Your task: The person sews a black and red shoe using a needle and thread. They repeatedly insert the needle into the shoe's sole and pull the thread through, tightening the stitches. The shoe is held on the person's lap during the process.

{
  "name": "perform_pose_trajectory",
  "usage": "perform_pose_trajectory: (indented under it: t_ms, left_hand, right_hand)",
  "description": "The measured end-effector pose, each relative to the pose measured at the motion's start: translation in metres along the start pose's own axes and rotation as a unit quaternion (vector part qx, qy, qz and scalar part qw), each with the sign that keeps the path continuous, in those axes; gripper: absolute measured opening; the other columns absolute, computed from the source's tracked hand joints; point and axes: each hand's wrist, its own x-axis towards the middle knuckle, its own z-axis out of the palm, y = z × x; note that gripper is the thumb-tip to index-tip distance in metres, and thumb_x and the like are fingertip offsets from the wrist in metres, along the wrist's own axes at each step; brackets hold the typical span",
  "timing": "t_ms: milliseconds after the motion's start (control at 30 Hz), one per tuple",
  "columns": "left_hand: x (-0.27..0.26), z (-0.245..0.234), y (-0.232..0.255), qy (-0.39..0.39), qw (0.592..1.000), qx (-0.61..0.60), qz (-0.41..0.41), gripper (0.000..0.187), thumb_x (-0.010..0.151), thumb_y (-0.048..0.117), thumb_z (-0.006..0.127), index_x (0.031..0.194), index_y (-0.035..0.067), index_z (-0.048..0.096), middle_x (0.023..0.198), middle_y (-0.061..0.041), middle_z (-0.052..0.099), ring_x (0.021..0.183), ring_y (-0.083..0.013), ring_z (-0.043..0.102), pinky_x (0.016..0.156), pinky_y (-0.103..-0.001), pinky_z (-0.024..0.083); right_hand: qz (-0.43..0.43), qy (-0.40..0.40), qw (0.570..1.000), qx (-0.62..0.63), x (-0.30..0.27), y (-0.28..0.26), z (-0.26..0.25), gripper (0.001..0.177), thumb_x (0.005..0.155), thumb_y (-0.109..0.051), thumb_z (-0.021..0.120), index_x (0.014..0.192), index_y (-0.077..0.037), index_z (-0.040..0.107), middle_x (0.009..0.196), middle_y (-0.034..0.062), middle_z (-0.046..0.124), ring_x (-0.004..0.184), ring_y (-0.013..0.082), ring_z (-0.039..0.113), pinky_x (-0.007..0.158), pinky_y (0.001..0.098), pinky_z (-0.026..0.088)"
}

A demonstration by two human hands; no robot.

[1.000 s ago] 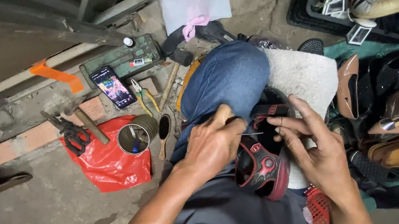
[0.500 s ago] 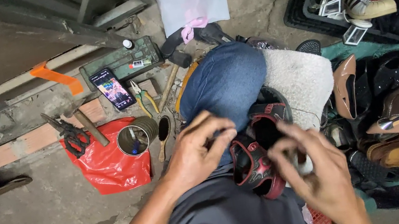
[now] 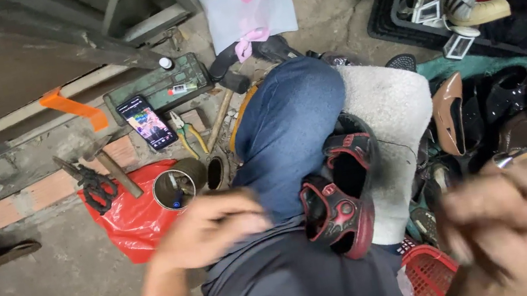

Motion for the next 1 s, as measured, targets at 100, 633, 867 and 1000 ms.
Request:
perform_pose_trajectory:
  t_ms: [100,633,867,1000]
  left_hand:
    - [-0.046,-0.034,-0.018,0.252,0.954,-0.043,-0.153,0.012,0.088,0.016,0.076,0.089,0.006,0.082,0.082,-0.007,0.082,0.066,-0.0106,0.070,0.056,-0.025,0.056]
    - [0.025,0.001,-0.048,0.341,0.851,0.398,-0.034,0.025,0.100,0.011,0.067,0.123,0.004,0.059,0.119,-0.015,0.062,0.109,-0.0310,0.062,0.095,-0.042,0.051]
    - [0.088,0.046,-0.028,0.188,0.883,0.430,0.014,0.036,0.096,0.025,0.065,0.130,0.013,0.066,0.088,-0.006,0.067,0.069,-0.0356,0.070,0.054,-0.048,0.057]
    - [0.090,0.054,-0.032,0.119,0.925,0.357,-0.058,0.030,0.096,0.013,0.062,0.124,0.007,0.071,0.079,-0.011,0.073,0.058,-0.0304,0.070,0.048,-0.041,0.055]
  right_hand:
    - [0.079,0.174,0.860,-0.473,0.031,0.013,0.018,0.047,0.096,-0.002,0.059,0.139,0.003,0.042,0.122,0.0331,0.066,0.066,0.0168,0.057,0.064,0.0277,0.053]
    - [0.229,0.040,0.757,-0.611,0.009,0.037,-0.015,0.022,0.101,-0.022,0.060,0.100,-0.006,0.074,0.107,0.0047,0.074,0.100,0.0166,0.066,0.092,0.0317,0.050]
    - [0.075,0.180,0.972,-0.135,-0.002,0.087,-0.062,0.037,0.113,-0.028,0.043,0.084,-0.007,0.049,0.079,0.0174,0.059,0.106,0.0390,0.069,0.089,0.0413,0.058]
    - [0.078,0.213,0.972,-0.064,-0.005,0.089,-0.085,0.037,0.112,-0.030,0.047,0.081,-0.010,0.043,0.064,0.0057,0.041,0.071,0.0303,0.063,0.072,0.0431,0.062]
